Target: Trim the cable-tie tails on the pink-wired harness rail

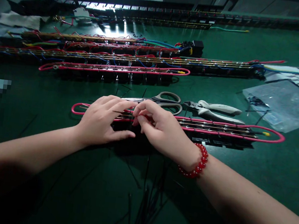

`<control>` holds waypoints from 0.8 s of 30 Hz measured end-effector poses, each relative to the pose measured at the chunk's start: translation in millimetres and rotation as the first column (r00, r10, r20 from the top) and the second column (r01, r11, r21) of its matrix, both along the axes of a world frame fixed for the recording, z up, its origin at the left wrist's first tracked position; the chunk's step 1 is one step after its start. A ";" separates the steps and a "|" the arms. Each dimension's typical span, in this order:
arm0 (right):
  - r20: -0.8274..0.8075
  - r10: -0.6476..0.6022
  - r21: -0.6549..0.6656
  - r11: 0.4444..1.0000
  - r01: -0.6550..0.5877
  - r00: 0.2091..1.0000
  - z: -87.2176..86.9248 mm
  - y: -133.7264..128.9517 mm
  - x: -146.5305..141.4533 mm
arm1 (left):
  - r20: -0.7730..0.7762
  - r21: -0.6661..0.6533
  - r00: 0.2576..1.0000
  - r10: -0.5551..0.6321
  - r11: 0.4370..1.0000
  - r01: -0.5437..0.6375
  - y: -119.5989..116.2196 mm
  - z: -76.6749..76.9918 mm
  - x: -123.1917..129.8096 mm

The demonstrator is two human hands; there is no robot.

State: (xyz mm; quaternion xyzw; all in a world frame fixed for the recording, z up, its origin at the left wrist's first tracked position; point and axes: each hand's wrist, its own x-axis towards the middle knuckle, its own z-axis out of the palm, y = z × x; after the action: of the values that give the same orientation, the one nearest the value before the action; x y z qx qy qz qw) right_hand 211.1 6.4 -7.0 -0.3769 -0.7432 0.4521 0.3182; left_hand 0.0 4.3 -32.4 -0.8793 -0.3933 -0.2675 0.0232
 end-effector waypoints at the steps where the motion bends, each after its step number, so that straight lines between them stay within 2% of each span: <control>1: -0.002 0.003 -0.013 1.000 -0.003 1.000 1.4 1.1 0.2 | 0.052 0.008 0.999 -0.010 1.000 0.009 0.0 0.5 -0.8; 4: -0.007 0.021 -0.077 0.997 -0.022 1.000 5.5 4.5 0.7 | 0.112 0.025 0.993 -0.033 0.999 0.031 -0.4 2.8 -2.0; 10: -0.079 0.032 -0.246 0.968 -0.050 0.996 10.0 6.8 2.2 | -0.016 0.036 1.000 0.011 0.999 -0.010 0.7 4.5 -1.2; 15: -0.189 -0.030 -0.343 0.939 -0.038 0.981 5.5 8.7 5.9 | -0.010 0.059 1.000 0.008 0.998 -0.007 1.2 2.7 -1.5; 20: -0.241 -0.070 -0.380 0.925 -0.028 0.968 1.7 11.7 6.8 | 0.018 0.047 1.000 0.001 0.999 -0.002 1.1 1.5 -0.9; 24: -0.253 -0.104 -0.356 0.935 0.008 0.962 2.5 12.1 5.2 | 0.018 0.089 1.000 -0.005 0.996 0.003 0.3 2.7 -0.5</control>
State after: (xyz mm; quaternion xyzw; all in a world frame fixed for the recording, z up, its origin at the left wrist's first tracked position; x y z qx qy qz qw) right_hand 216.3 18.5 -4.5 -0.3841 -0.5896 0.6149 0.3560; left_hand -0.6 4.6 -29.7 -0.8757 -0.3795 -0.2927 0.0580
